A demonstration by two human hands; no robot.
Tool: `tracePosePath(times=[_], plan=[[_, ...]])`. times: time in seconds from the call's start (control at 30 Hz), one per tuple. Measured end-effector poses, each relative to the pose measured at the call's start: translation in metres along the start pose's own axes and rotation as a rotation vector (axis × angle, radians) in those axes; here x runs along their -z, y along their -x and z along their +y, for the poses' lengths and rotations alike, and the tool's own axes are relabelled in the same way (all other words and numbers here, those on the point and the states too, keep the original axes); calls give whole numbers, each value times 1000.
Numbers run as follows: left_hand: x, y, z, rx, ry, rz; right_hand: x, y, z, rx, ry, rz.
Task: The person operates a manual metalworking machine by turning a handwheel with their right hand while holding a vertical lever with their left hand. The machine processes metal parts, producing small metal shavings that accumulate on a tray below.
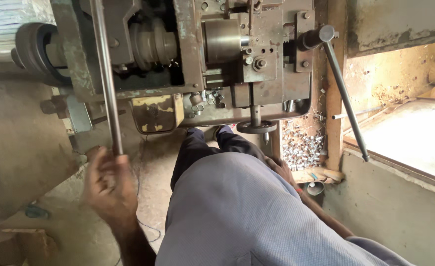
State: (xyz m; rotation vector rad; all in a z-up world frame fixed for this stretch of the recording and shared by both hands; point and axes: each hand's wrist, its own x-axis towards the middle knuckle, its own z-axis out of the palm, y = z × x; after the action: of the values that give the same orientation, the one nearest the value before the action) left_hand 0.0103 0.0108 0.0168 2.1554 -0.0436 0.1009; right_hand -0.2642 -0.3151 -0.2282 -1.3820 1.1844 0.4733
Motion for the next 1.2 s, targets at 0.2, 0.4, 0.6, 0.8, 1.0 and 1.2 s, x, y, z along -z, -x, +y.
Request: tracePosePath(times=[0.2, 0.4, 0.6, 0.8, 1.0, 1.2], plan=[[-31, 19, -36, -238, 80, 519, 24, -31, 34, -401, -714, -140], [-32, 24, -18, 264, 1031, 615, 51, -43, 40, -559, -727, -199], [-10, 3, -47, 256, 853, 645, 68, -28, -52, 169, 162, 56], [13, -26, -88, 189, 847, 845, 16, -77, -60, 230, 329, -64], [20, -38, -91, 236, 818, 908, -16, -116, -46, 790, 802, 102], [29, -54, -101, 274, 895, 949, -54, -116, -61, 751, 841, 64]])
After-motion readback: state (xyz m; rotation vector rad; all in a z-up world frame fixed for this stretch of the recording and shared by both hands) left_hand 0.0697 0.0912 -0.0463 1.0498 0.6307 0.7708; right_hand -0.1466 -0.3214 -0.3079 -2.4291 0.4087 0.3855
